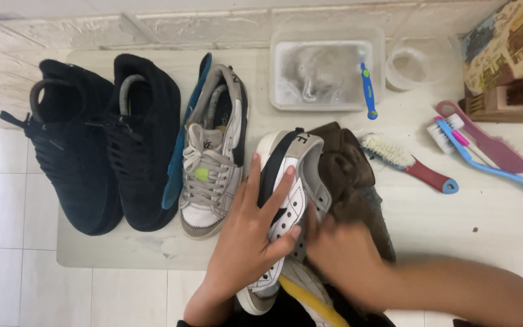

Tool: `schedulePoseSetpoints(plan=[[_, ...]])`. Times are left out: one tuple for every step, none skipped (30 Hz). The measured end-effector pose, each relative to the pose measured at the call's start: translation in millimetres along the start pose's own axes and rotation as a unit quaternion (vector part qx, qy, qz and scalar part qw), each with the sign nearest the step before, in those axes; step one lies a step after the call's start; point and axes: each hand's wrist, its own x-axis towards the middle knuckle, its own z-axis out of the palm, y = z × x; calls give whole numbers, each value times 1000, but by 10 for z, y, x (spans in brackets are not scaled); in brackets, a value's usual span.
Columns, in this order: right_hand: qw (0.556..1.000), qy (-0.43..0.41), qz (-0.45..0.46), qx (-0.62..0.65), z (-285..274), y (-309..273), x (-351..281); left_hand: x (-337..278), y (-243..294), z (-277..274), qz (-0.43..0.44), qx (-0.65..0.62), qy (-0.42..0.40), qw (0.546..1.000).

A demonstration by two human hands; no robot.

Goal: The person scrubs a white and black sneaker with a toothbrush, focusing on the interior lining and tongue. They repeatedly dip the brush into a soapy water container and scrub different areas of the shoe's interior.

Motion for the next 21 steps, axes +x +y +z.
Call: schedulePoseSetpoints(plan=[[1000,-13,-6,-14,-20,39,56,8,6,-1,-6,12,-3,1000],[999,-27,-11,-27,-45,80,112,18,15,-5,-13,24,-6,1000],[999,-25,-11,-27,-19,13,-6,13,19,-8,-13,26,-5,1000],[999,-28,-29,-11,8,-53,-122,10,21,-10,-7,17,5,1000],[998,-31,-47,6,37,-125,-245,4,22,-8,-2,7,14,1000],[998,-31,-46,7,69,-68,-116,15,12,-12,-2,8,13,1000],[999,-25,-28,-17,96,-11,-13,13,8,3,4,18,17,1000],[999,-20,-11,-41,121,45,91,9,4,15,11,28,22,999],[999,-18,-10,-43,24,27,-21,17,0,13,12,29,24,999],[999,-25,-43,5,-74,11,-133,25,-1,7,7,26,20,999],[995,-33,-77,55,-174,-20,-254,17,-3,4,-1,24,16,1000],[995,-32,-78,55,-122,-61,-304,11,0,-9,-2,25,16,1000],[997,-13,-61,46,-72,-99,-356,11,0,-19,-12,12,8,1000],[998,6,-44,36,-17,-138,-406,11,-3,-28,-22,-1,-1,1000],[998,3,-45,37,-45,-133,-376,12,-11,-15,-23,-3,-2,1000],[999,1,-43,29,-73,-129,-348,12,-19,0,-8,15,14,1000],[999,-1,-40,20,-98,-122,-314,17,-25,11,9,34,30,999],[999,-2,-40,20,-113,-120,-258,11,-23,20,8,33,29,999],[1000,19,-20,-6,-124,-118,-189,9,-23,20,9,37,28,999],[999,40,1,-32,-138,-115,-121,7,-21,19,9,40,26,999],[999,40,1,-32,-177,-85,-68,4,-16,7,9,41,26,999]])
